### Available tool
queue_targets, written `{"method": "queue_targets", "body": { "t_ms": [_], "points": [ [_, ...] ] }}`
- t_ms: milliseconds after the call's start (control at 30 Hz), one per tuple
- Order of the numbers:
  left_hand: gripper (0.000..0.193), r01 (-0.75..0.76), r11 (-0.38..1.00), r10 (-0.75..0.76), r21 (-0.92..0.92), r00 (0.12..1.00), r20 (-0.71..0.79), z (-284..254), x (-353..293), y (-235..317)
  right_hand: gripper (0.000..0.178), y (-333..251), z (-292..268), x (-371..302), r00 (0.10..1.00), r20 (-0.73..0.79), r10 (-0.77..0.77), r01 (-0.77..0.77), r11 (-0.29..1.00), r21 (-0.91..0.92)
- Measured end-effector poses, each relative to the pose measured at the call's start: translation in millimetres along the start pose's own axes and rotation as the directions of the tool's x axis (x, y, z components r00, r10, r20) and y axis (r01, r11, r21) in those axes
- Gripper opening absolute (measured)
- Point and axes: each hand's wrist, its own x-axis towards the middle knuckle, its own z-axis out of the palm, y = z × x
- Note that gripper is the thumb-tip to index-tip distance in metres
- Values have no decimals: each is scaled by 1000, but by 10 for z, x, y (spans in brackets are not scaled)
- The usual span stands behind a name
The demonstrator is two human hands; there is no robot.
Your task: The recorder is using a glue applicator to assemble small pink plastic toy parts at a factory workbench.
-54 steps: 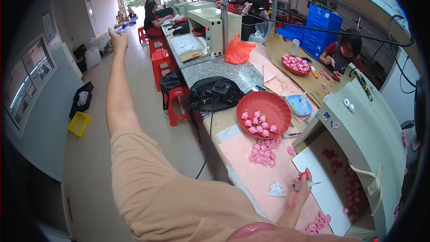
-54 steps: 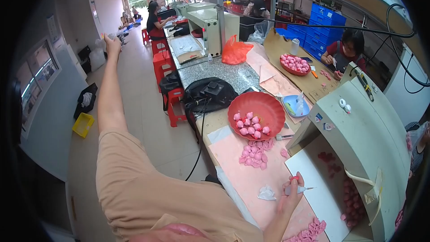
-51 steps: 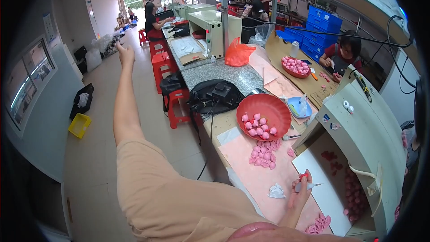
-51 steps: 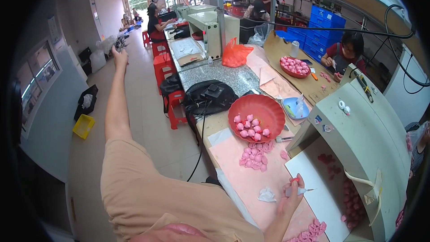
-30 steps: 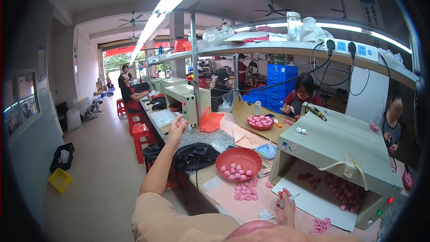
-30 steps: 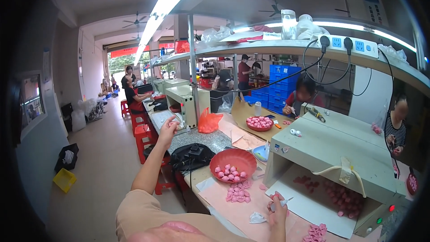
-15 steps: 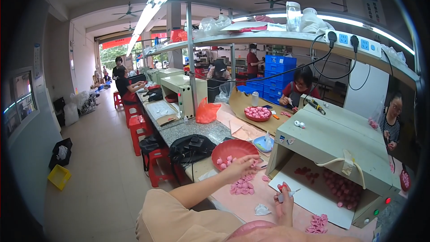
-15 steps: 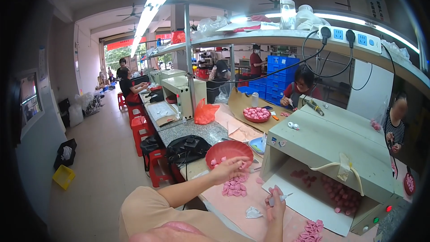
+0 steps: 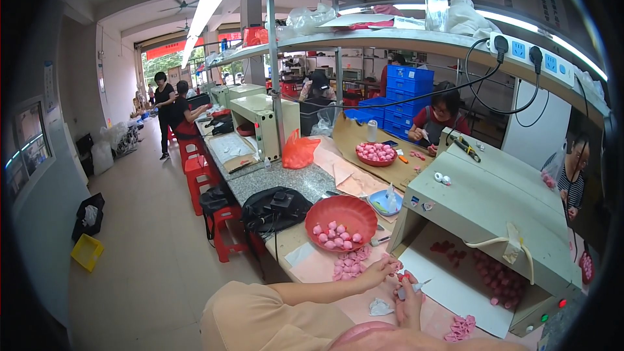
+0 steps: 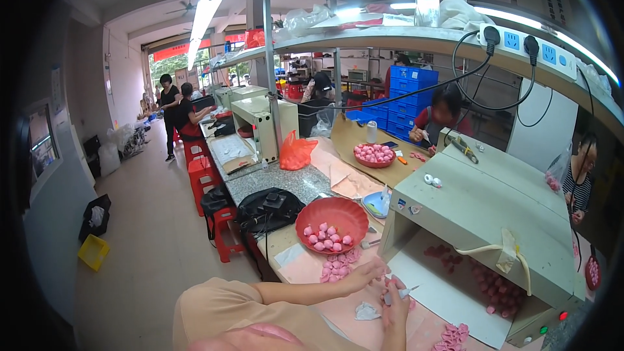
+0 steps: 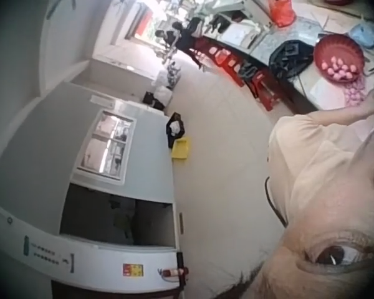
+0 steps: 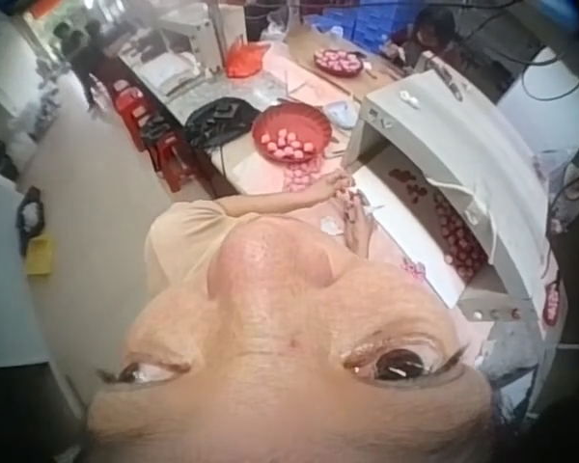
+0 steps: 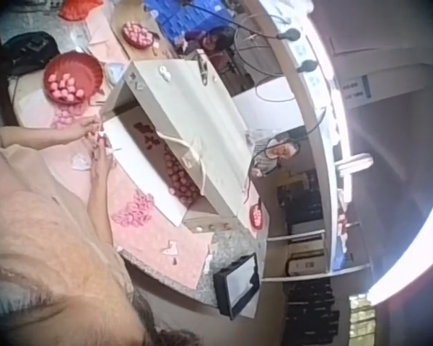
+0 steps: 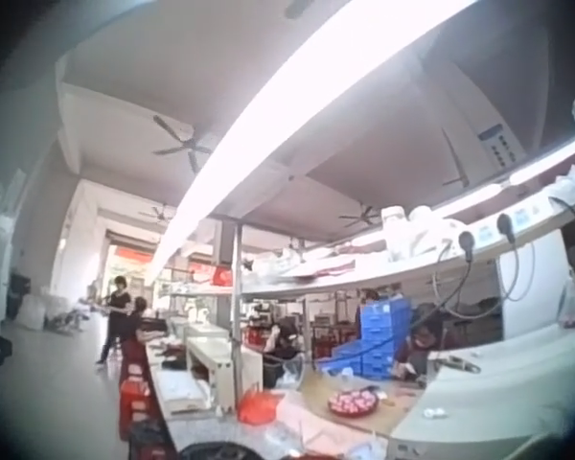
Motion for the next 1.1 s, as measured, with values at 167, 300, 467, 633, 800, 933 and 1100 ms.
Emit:
{"method": "queue_targets", "body": {
  "t_ms": [167, 300, 467, 633, 800, 933, 1100],
  "points": [
    [25, -219, 903, 251, 368, 967, -40, 106, -84, 54, 31, 59, 106, -28, 1000, -7, -16, 15, 999, -41],
    [24, -270, 696, 318, 666, 947, 52, 97, -140, 212, 30, -8, 83, -49, 994, -22, -110, 106, 986, -127],
    [25, -324, 593, 416, 737, 907, 64, 153, -154, 199, 25, 2, 64, -34, 992, -17, -123, 119, 983, -143],
    [27, -334, 624, 371, 707, 922, 108, 238, -292, 403, 22, -13, 30, -19, 994, 31, -102, 102, 995, -4],
    [25, -371, 588, 401, 719, 905, 139, 108, -207, 255, 22, -7, -42, -65, 988, 149, -30, 36, 999, -34],
    [28, -397, 677, 388, 620, 908, 158, 2, -273, 190, 22, 54, -40, -33, 980, 196, -27, 49, 993, -107],
    [26, -377, 630, 368, 678, 915, 167, -69, -319, 255, 22, 75, 45, -64, 993, 108, -43, 72, 958, -277]
  ]
}}
